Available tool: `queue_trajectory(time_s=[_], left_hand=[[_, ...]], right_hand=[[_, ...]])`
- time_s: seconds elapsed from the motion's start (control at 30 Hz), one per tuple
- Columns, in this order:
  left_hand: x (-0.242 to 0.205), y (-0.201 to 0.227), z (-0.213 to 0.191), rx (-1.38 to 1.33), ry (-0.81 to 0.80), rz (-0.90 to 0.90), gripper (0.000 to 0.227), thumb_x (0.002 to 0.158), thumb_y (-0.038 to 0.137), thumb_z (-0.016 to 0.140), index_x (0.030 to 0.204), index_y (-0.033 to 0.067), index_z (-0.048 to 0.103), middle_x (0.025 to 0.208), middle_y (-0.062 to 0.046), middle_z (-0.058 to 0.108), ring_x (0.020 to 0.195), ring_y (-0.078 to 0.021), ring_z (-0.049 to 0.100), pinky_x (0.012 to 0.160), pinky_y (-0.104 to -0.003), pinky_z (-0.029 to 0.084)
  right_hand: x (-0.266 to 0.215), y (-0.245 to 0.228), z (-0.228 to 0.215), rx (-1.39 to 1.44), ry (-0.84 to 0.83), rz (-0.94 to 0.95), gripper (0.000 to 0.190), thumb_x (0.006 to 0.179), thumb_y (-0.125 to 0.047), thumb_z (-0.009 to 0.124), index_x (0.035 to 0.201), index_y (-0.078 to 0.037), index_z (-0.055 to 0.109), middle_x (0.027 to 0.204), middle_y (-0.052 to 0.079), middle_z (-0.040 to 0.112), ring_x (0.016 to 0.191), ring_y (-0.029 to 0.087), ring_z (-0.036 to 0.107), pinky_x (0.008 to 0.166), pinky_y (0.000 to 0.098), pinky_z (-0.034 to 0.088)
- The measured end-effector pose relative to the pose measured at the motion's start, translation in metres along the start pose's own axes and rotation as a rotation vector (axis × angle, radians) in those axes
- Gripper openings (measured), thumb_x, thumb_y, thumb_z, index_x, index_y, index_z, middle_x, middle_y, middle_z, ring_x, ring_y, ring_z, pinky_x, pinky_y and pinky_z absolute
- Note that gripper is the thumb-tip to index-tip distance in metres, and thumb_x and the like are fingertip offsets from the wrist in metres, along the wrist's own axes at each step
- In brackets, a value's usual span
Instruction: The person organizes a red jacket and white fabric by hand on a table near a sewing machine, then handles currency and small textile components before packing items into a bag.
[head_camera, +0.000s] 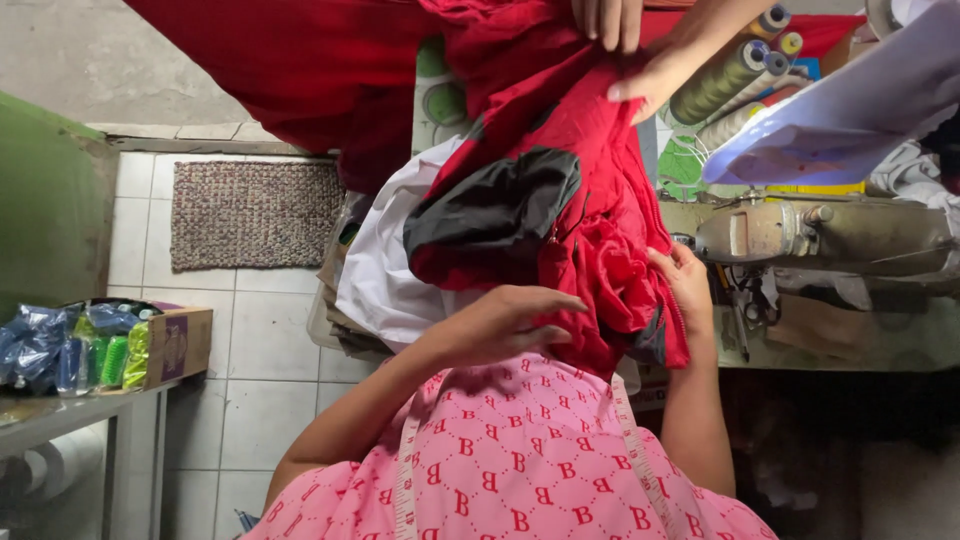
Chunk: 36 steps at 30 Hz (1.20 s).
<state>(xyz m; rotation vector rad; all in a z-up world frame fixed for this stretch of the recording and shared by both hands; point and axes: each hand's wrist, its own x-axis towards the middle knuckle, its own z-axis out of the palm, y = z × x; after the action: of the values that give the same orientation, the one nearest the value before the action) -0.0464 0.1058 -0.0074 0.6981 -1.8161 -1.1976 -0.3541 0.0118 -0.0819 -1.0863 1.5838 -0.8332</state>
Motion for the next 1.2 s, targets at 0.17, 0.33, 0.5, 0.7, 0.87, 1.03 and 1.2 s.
queue_trajectory(time_s=[0.17, 0.33, 0.5, 0.7, 0.87, 1.03, 1.2], left_hand=[[-0.022, -0.018, -0.020, 0.138, 0.323, -0.165, 0.029, 0.090, 0.004, 0.073, 0.118, 0.0142, 0.073, 0.103, -0.006, 0.077, 0.100, -0.0257, 0.075, 0.091, -0.037, 0.058], [-0.036, -0.038, -0.048, 0.490, 0.442, -0.230, 0.021, 0.093, 0.012, 0.076, 0.114, 0.0155, 0.074, 0.098, -0.001, 0.075, 0.092, -0.0208, 0.074, 0.087, -0.031, 0.058], [-0.044, -0.052, -0.069, 0.771, 0.654, -0.273, 0.037, 0.087, 0.024, 0.085, 0.118, 0.0172, 0.067, 0.102, 0.001, 0.062, 0.092, -0.0217, 0.063, 0.089, -0.036, 0.052], [-0.046, -0.089, -0.059, 0.435, 0.723, -0.383, 0.092, 0.077, 0.020, 0.093, 0.152, 0.0065, 0.041, 0.128, -0.023, 0.054, 0.101, -0.0419, 0.065, 0.090, -0.044, 0.056], [-0.045, -0.096, -0.049, 0.539, 0.709, -0.366, 0.054, 0.076, -0.007, 0.074, 0.127, 0.0123, 0.065, 0.106, -0.010, 0.062, 0.099, -0.0362, 0.067, 0.089, -0.041, 0.055], [-0.045, -0.086, -0.043, 0.673, 0.650, -0.351, 0.049, 0.076, -0.004, 0.066, 0.118, 0.0215, 0.071, 0.106, -0.001, 0.059, 0.094, -0.0274, 0.068, 0.085, -0.038, 0.058], [-0.044, -0.090, -0.040, 0.814, 0.618, -0.278, 0.049, 0.075, -0.002, 0.060, 0.115, 0.0241, 0.071, 0.106, -0.001, 0.057, 0.091, -0.0249, 0.067, 0.083, -0.035, 0.059]], right_hand=[[0.016, 0.042, -0.023, 0.144, -0.009, 0.025, 0.031, 0.094, -0.018, 0.079, 0.122, -0.009, 0.069, 0.091, 0.003, 0.072, 0.079, 0.010, 0.071, 0.071, 0.0262, 0.060], [0.011, 0.043, -0.036, 0.095, -0.041, -0.026, 0.039, 0.095, -0.009, 0.076, 0.131, -0.003, 0.064, 0.102, 0.012, 0.071, 0.085, 0.017, 0.070, 0.074, 0.0331, 0.060], [0.004, 0.043, -0.043, -0.004, -0.040, -0.084, 0.043, 0.093, -0.004, 0.076, 0.135, -0.003, 0.064, 0.106, 0.016, 0.070, 0.090, 0.020, 0.069, 0.079, 0.0369, 0.059], [-0.007, 0.031, -0.033, -0.089, 0.017, -0.105, 0.050, 0.086, -0.007, 0.081, 0.133, -0.002, 0.066, 0.101, 0.017, 0.070, 0.093, 0.025, 0.067, 0.090, 0.0409, 0.053], [-0.021, 0.011, -0.031, -0.223, 0.138, -0.094, 0.042, 0.094, -0.017, 0.077, 0.132, -0.006, 0.067, 0.109, 0.018, 0.071, 0.106, 0.028, 0.066, 0.101, 0.0438, 0.048], [-0.032, -0.016, -0.041, -0.491, 0.195, -0.076, 0.031, 0.106, -0.023, 0.059, 0.135, -0.020, 0.067, 0.123, 0.009, 0.071, 0.119, 0.028, 0.065, 0.104, 0.0448, 0.047], [-0.029, -0.009, -0.031, -0.682, 0.221, -0.426, 0.029, 0.109, -0.021, 0.059, 0.136, -0.012, 0.067, 0.141, 0.023, 0.061, 0.127, 0.042, 0.059, 0.105, 0.0497, 0.047]])
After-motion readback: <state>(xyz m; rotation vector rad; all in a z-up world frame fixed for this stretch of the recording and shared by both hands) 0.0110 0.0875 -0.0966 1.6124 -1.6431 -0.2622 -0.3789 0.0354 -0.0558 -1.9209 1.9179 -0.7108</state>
